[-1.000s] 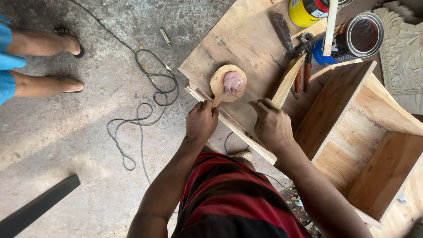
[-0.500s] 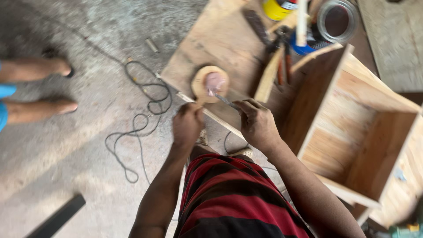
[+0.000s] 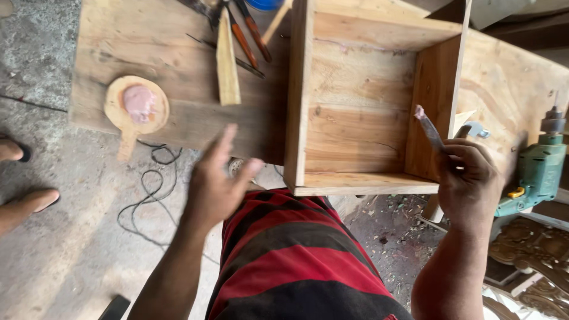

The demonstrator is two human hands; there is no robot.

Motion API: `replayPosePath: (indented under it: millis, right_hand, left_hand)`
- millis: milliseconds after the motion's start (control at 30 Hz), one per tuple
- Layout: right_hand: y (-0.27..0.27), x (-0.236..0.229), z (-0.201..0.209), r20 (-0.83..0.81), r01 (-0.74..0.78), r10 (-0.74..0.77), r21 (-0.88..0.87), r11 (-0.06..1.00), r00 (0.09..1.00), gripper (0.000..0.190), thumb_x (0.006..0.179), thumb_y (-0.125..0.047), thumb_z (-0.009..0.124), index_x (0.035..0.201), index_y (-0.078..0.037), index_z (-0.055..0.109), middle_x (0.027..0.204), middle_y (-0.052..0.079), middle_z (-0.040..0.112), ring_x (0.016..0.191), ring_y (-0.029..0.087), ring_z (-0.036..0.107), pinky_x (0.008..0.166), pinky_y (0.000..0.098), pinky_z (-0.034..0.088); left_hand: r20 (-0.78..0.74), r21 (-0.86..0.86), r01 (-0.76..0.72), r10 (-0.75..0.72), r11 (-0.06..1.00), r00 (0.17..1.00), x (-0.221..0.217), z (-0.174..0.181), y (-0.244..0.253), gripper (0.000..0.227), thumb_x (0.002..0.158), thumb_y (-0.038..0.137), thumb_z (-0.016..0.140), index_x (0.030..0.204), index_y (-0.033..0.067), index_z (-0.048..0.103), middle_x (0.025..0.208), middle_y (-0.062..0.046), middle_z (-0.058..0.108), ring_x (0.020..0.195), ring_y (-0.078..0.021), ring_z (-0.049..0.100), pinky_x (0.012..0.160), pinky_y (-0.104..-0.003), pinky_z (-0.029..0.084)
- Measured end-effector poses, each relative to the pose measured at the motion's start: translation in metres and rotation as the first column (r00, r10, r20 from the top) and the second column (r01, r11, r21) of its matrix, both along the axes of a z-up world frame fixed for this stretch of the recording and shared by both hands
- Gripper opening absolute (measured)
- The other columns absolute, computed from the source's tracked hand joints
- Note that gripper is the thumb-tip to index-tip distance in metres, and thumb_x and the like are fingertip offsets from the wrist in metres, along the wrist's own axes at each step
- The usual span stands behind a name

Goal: The person applies a pink-colored wood filler to the internal seams and joints of a wooden box, using a small putty knife to smooth the material into the gaps.

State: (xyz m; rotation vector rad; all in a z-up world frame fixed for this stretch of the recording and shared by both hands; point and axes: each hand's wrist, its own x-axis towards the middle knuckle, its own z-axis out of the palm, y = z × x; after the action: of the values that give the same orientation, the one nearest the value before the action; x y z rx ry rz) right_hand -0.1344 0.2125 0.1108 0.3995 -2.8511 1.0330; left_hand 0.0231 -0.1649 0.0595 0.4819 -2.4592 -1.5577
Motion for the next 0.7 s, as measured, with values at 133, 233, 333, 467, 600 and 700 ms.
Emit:
replayPosePath:
  millis: [133, 233, 333, 467, 600, 700]
  right_hand:
    - [0.037, -0.015, -0.014, -0.126, -0.037, 0.059, 0.172, 0.984, 0.99, 0.008, 0.101, 0.002, 0.077, 0.099, 0.004, 0.07, 0.129, 0.018, 0.069, 0.101, 0.023, 0.072, 0.083, 0.0285, 0.062]
    - [0.055, -0.025, -0.018, 0.169, -0.074, 0.079, -0.038, 0.997, 0.982, 0.007, 0.09, 0.002, 0.072, 0.095, 0.004, 0.067, 0.127, 0.013, 0.073, 0.094, 0.026, 0.073, 0.077, 0.0317, 0.06]
    - [0.082, -0.035, -0.026, 0.147, -0.233, 0.235, -0.03, 0.972, 0.961, 0.005, 0.096, 0.003, 0.071, 0.092, 0.003, 0.068, 0.088, 0.012, 0.07, 0.128, 0.029, 0.071, 0.092, 0.0376, 0.061]
    - [0.105, -0.029, -0.047, 0.301, -0.234, 0.328, -0.308, 0.922, 0.896, 0.007, 0.1, -0.002, 0.069, 0.095, 0.002, 0.067, 0.088, 0.01, 0.071, 0.133, 0.029, 0.066, 0.106, 0.0392, 0.057]
    - [0.098, -0.024, -0.065, 0.531, -0.06, 0.429, -0.577, 0.815, 0.731, 0.009, 0.099, -0.006, 0.066, 0.101, 0.002, 0.069, 0.106, 0.009, 0.077, 0.118, 0.021, 0.066, 0.091, 0.031, 0.059]
    - [0.083, -0.03, -0.066, 0.583, -0.117, 0.5, -0.57, 0.813, 0.641, 0.011, 0.098, -0.008, 0.067, 0.105, 0.001, 0.069, 0.099, 0.006, 0.079, 0.087, 0.014, 0.073, 0.075, 0.028, 0.06]
  left_hand:
    - [0.043, -0.167, 0.136, -0.13, 0.977, 0.991, -0.056, -0.004, 0.068, 0.081, 0.091, 0.035, 0.08, 0.145, -0.0142, 0.043, 0.137, -0.036, 0.057, 0.127, -0.0465, 0.059, 0.104, -0.047, 0.05]
    - [0.309, -0.142, 0.064, -0.017, 0.988, 0.951, -0.076, -0.002, 0.096, 0.065, 0.091, 0.027, 0.073, 0.139, -0.0106, 0.048, 0.118, -0.031, 0.068, 0.106, -0.0418, 0.071, 0.088, -0.045, 0.059]
    - [0.468, -0.232, 0.001, 0.111, 0.973, 0.877, -0.089, 0.015, 0.104, 0.042, 0.094, 0.016, 0.064, 0.13, -0.0034, 0.056, 0.1, -0.025, 0.075, 0.087, -0.0367, 0.078, 0.076, -0.044, 0.064]
    - [0.413, -0.448, 0.026, 0.18, 0.894, 0.893, -0.089, 0.065, 0.106, 0.042, 0.092, 0.009, 0.063, 0.133, -0.0005, 0.06, 0.092, -0.025, 0.075, 0.075, -0.0382, 0.076, 0.068, -0.047, 0.063]
    - [0.24, -0.649, 0.132, 0.037, 0.749, 0.97, -0.099, 0.115, 0.092, 0.05, 0.098, 0.003, 0.064, 0.146, -0.003, 0.058, 0.092, -0.026, 0.074, 0.079, -0.0369, 0.076, 0.077, -0.046, 0.063]
    - [0.099, -0.809, 0.193, -0.195, 0.555, 0.976, -0.111, 0.154, 0.079, 0.057, 0.094, -0.003, 0.067, 0.15, -0.0046, 0.055, 0.111, -0.026, 0.074, 0.092, -0.0405, 0.075, 0.082, -0.049, 0.059]
